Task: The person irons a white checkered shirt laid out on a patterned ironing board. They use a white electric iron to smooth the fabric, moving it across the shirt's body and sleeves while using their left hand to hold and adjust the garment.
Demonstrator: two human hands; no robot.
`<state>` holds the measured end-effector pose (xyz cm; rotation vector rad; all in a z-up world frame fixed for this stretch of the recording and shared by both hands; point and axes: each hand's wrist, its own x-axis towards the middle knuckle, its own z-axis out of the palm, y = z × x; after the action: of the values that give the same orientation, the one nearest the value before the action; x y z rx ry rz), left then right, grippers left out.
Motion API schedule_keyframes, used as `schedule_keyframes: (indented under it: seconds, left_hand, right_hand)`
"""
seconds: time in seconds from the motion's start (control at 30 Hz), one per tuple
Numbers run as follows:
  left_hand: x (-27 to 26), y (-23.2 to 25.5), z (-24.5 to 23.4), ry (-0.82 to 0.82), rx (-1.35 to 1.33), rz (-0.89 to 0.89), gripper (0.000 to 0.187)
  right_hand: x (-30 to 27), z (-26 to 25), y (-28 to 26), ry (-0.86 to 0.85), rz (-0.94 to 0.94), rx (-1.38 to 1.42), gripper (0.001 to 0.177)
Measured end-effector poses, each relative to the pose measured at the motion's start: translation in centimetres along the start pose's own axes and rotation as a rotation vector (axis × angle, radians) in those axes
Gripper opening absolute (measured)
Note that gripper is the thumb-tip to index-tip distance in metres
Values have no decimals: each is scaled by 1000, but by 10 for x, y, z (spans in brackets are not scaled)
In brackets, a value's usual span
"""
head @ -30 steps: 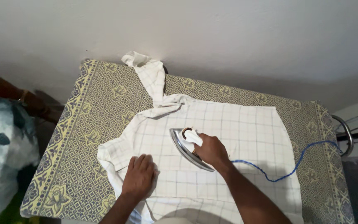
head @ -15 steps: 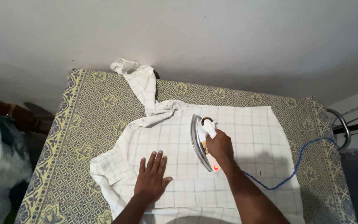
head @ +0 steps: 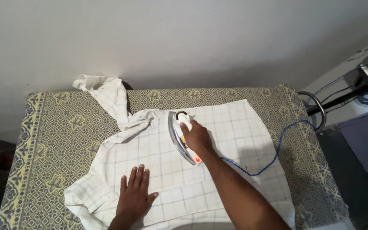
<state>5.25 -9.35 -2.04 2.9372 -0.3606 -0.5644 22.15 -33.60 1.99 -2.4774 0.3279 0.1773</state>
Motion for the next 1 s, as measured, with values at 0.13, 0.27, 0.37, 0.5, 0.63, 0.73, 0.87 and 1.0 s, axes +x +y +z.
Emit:
schedule_keyframes:
  seconds: [0.13, 0.27, 0.37, 0.5, 0.63, 0.73, 0.87, 1.0]
  left_hand:
    - [-3, 1, -5, 136, 29, 85, 81]
    - [-5, 2, -9, 207, 83, 382, 44]
    - [2, 2, -2, 345, 248, 534, 25]
    - [38, 0, -10, 291, 271, 409, 20]
    - [99, -8, -69, 444, 183, 245, 14]
    - [142, -3, -129, 396, 131, -10, 23]
    - [156, -12, -178, 584, 4, -141, 21]
    - [132, -8, -163, 681, -182, -132, 23]
  right_hand:
    - [-16, -24, 34, -65, -32, 4, 55]
    - [-31, -53, 82, -257, -3, 65, 47]
    - [-52, -74, 109, -312, -98, 67, 42]
    - [-89, -109, 127, -358, -279, 31, 39]
    - [-118, -126, 121, -517, -225, -165, 34]
    - [-133, -122, 114, -512, -353, -223, 32]
    - [-136, -102, 119, -525, -374, -283, 32]
    - [-126, -91, 124, -515, -399, -313, 31]
